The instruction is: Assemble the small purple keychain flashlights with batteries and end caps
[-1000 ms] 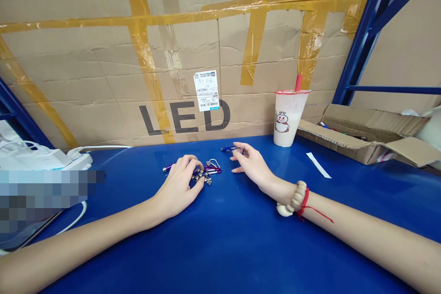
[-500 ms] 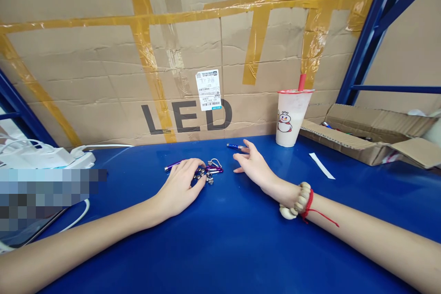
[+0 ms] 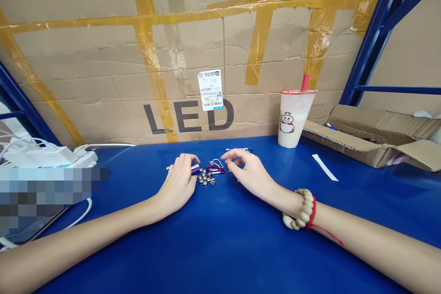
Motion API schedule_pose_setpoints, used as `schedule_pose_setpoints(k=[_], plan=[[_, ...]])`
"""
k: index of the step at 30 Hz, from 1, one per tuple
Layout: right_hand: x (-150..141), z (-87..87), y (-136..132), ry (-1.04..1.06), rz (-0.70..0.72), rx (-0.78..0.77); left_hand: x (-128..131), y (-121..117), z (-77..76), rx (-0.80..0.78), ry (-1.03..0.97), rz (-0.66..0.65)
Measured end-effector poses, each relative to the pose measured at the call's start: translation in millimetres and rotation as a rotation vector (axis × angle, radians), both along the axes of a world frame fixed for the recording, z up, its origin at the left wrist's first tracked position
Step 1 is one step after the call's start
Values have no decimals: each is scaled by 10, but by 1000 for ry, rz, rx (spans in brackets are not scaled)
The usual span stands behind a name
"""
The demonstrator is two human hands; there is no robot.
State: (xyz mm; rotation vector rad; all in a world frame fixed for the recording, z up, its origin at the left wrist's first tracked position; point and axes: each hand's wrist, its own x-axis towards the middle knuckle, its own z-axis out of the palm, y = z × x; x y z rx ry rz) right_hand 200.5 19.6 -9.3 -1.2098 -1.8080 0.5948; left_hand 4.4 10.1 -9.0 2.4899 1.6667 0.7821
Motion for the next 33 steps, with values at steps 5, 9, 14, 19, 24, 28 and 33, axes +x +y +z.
schedule_pose_setpoints(k=[5,9,14,19,24,28,33], plan=[[-38,18,-108,-308,100,162,-13,42,-41,-1,20,-41],[-29,-3,-135,-423,145,189,-24,64,-69,28,10,-48],[-21,0,-149,-452,181,202,-29,72,-73,40,4,-50],[-25,31,-172,-509,299,267,-22,44,-50,32,-5,-71],[-34,62,-190,-539,386,377,-12,16,-30,52,8,-59],[-28,60,-184,-521,358,368,-11,14,-30,91,-39,-73],[-22,35,-175,-471,300,356,-2,4,-27,168,-134,-199]])
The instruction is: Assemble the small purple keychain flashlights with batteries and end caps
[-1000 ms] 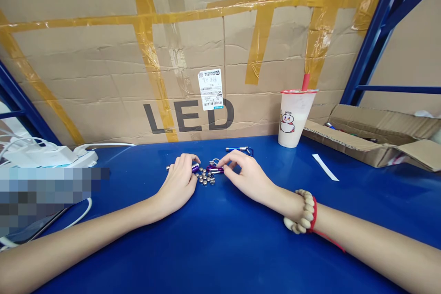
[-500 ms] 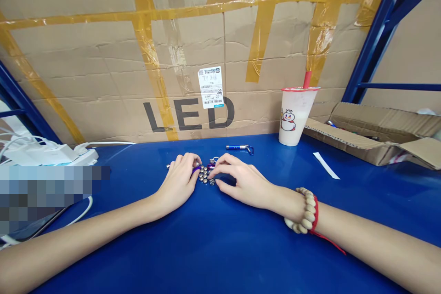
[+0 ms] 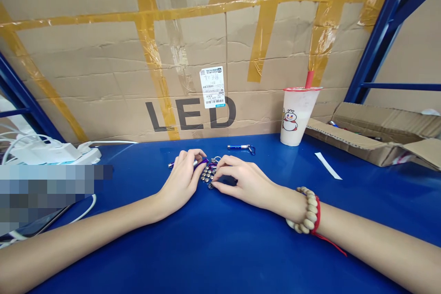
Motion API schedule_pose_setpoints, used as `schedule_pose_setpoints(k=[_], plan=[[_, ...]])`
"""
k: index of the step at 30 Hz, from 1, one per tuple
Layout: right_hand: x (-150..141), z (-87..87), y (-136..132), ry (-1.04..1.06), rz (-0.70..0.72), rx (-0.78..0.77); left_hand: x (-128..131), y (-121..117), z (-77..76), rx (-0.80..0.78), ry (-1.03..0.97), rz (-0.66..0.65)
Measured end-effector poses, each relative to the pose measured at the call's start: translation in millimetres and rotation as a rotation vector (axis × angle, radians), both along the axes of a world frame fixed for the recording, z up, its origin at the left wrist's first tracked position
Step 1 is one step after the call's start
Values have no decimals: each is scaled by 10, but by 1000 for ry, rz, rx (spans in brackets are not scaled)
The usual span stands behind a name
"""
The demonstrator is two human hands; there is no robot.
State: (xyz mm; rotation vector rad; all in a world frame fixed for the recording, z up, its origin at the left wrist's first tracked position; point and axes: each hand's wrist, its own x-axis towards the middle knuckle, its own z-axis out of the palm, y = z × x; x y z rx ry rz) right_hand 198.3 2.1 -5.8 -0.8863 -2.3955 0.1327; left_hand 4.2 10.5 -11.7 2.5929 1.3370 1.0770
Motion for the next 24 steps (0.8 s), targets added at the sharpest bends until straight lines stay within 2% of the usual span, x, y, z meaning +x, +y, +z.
schedule_pose_setpoints(k=[4,7,11,17,24], plan=[[-13,5,-8,17,-111,-5,15,-27,24,-62,-24,-169],[-28,26,-22,29,-241,-33,18,-43,43,-183,-24,-235],[-49,51,-42,21,-287,-72,8,-64,67,-228,8,-315],[-56,40,-25,-38,-287,-92,-14,-87,99,-236,108,-314],[-37,4,3,-47,-263,-124,-16,-101,87,-203,95,-321]])
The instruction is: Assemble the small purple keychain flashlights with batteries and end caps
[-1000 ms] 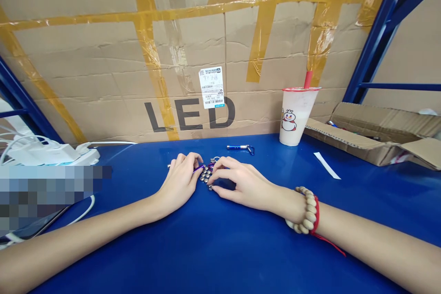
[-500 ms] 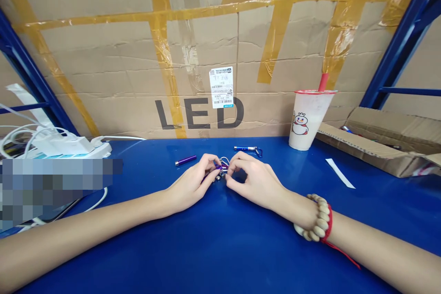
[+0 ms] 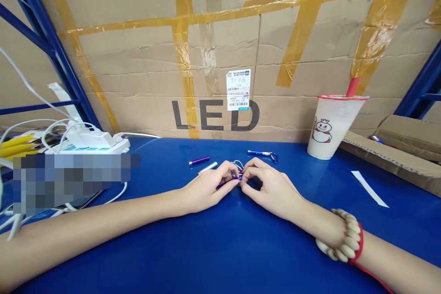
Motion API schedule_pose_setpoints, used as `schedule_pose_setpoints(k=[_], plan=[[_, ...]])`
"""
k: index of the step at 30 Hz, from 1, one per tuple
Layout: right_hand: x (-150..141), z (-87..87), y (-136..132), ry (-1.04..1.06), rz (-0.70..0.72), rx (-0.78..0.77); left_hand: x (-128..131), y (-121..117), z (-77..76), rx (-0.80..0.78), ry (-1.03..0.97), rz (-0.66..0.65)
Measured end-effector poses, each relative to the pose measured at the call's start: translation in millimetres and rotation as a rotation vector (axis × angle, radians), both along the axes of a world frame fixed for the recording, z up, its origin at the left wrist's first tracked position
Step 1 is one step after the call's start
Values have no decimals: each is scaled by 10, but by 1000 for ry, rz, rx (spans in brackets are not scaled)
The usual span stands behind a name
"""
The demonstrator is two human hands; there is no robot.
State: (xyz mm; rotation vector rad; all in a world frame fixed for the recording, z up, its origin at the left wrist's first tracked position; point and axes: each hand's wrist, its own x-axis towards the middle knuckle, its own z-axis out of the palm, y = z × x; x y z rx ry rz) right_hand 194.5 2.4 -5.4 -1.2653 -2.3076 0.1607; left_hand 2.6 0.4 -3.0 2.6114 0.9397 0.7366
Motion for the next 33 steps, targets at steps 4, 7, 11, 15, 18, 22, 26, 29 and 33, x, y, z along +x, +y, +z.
schedule_pose_setpoints(k=[4,7,11,15,18,22,26,29,33], plan=[[9,-14,17,21,34,-6,1,1,-14,-6,-42,-32],[12,-22,24,42,65,11,-8,-3,-18,49,-90,-20],[26,-27,20,40,104,36,-15,-21,-8,69,-143,17],[42,-45,12,-8,188,35,-12,-34,14,43,-155,31],[45,-76,18,-64,196,14,-6,-35,23,18,-166,39],[36,-95,28,-130,139,-11,-3,-34,21,1,-150,43],[20,-68,27,-160,177,-66,-13,-31,22,16,-119,37],[16,-59,25,-157,186,-53,-21,-26,24,38,-115,26],[12,-70,24,-167,165,-31,-23,-22,20,70,-113,16]])
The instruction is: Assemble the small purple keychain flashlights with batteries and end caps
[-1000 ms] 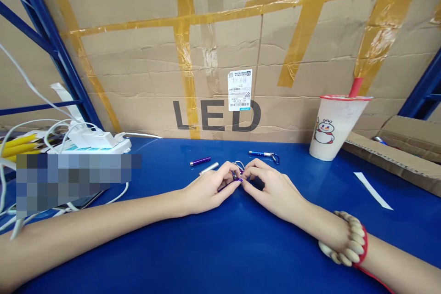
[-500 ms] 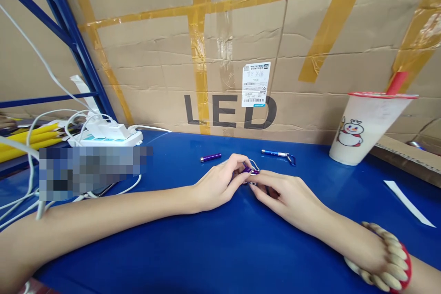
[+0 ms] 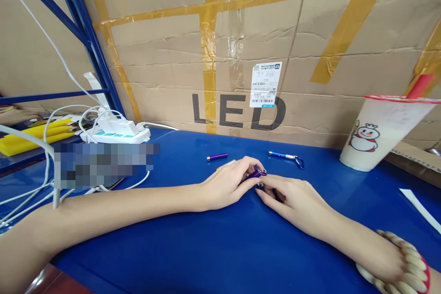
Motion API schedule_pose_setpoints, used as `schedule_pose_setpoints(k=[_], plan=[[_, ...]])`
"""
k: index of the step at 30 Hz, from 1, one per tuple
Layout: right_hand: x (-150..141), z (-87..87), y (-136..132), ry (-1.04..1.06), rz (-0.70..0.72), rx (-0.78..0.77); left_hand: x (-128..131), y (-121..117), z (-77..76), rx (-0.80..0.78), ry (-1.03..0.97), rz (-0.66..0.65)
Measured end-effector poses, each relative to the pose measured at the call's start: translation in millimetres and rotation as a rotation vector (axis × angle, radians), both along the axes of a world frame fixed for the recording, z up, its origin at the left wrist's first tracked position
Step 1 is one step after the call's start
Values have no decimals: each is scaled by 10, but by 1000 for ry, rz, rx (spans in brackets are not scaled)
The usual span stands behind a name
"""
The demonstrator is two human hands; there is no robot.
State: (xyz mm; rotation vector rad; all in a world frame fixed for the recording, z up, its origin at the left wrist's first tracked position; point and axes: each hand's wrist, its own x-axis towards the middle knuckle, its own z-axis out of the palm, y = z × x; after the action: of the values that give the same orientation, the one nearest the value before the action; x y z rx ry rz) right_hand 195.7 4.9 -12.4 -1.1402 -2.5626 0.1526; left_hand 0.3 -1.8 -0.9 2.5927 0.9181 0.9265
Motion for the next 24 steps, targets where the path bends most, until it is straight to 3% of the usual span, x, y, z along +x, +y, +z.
schedule_pose_setpoints(k=[11,24], plan=[[-19,61,-15,27,57,-5,7,-11,3,4,15,69],[27,63,-17,115,20,97,35,17,-5,-16,65,83]])
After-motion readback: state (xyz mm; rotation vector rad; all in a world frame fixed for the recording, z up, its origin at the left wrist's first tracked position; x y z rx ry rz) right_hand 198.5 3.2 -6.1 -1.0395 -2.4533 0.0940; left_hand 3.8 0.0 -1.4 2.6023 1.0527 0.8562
